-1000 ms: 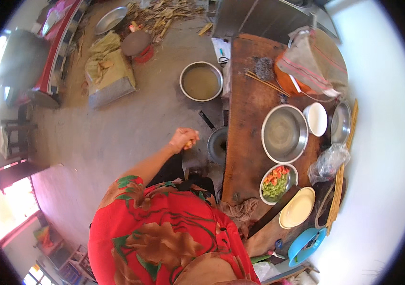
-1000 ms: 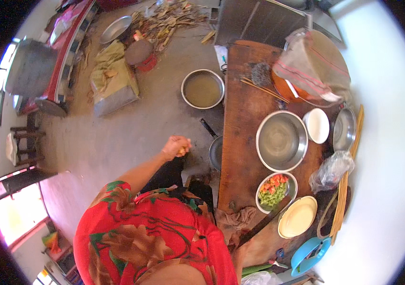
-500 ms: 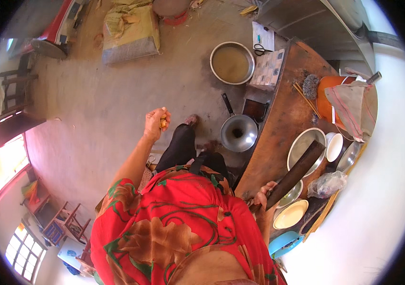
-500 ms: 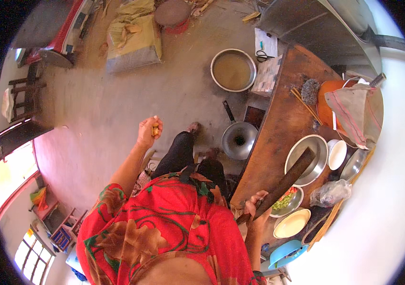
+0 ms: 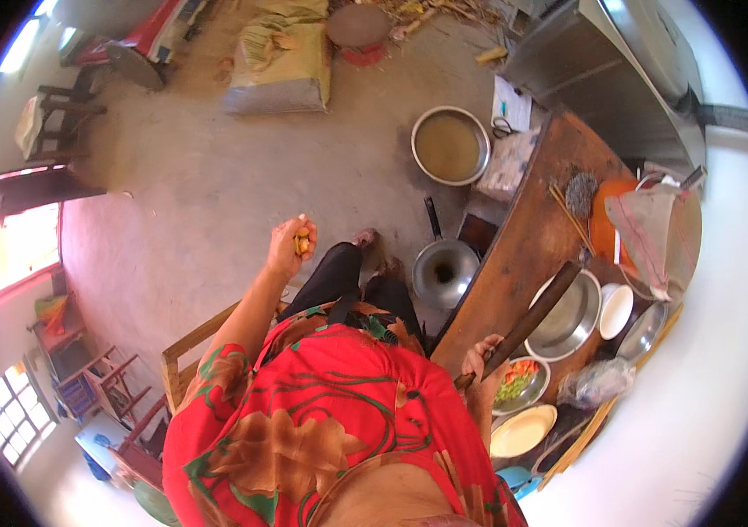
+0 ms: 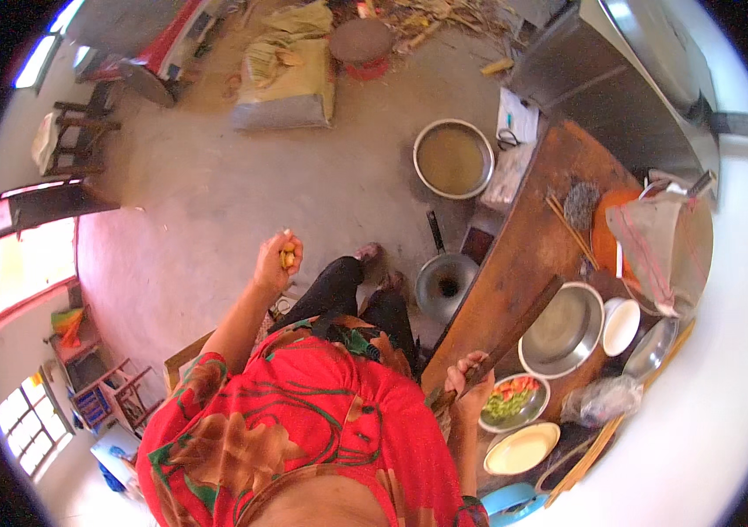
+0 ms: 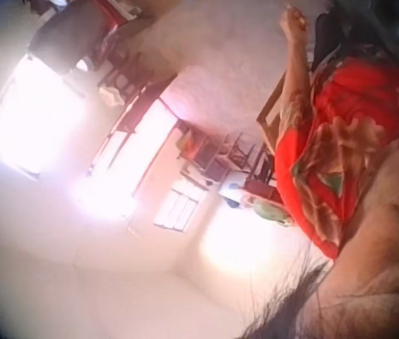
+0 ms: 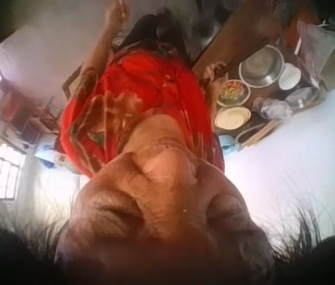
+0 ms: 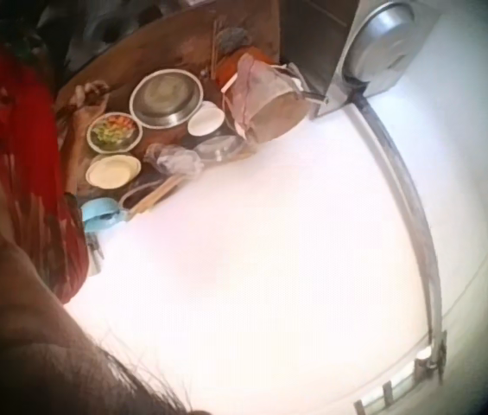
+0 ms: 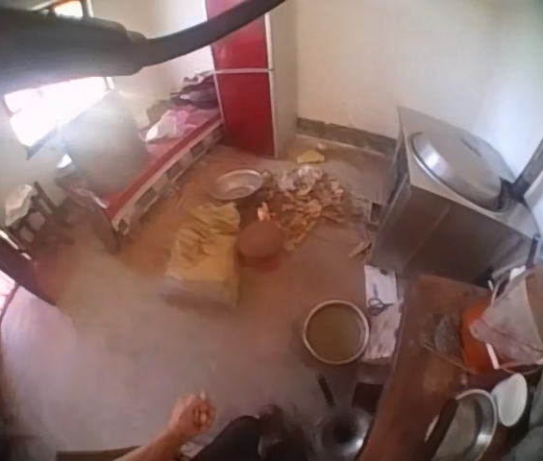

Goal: The person chops green vegetables and a tomato on a wooden cutting board using a cleaver. They transfer the chopped vegetables into a metal bowl, wipe the board with a cloth, and continue chopping the tomato into small pieces.

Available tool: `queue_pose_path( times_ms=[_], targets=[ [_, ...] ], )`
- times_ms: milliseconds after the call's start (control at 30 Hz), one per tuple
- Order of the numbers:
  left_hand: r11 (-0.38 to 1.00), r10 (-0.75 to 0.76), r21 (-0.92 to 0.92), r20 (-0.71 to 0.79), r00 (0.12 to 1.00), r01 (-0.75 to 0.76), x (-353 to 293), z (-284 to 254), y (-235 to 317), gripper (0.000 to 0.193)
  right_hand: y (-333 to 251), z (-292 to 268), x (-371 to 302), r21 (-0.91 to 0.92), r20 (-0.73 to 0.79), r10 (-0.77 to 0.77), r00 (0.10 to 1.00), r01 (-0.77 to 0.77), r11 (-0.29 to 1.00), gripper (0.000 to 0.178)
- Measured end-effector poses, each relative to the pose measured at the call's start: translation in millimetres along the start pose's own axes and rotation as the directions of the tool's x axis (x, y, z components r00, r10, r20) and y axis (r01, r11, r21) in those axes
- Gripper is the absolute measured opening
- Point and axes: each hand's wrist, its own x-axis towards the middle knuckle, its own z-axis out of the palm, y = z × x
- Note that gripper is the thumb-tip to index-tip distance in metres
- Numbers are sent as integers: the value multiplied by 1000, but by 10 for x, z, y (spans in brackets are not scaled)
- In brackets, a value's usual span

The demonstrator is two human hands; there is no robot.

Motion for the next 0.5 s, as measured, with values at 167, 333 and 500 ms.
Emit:
queue_pose_path(
  times_ms=[167,333,500],
  targets=[
    [998,28,-51,-59,998,-31,-299,-204,19,29,31,7,148,-43,88,-28,996,32,999,42],
    [994,16,-105,-146,989,-32,-429,-454,95,30,-19,374,325,-88,125,69,990,-58,994,40],
    [967,-1,-251,-161,987,-40,-184,-893,225,29,-42,1071,517,-156,188,20,982,10,988,40]
  ],
)
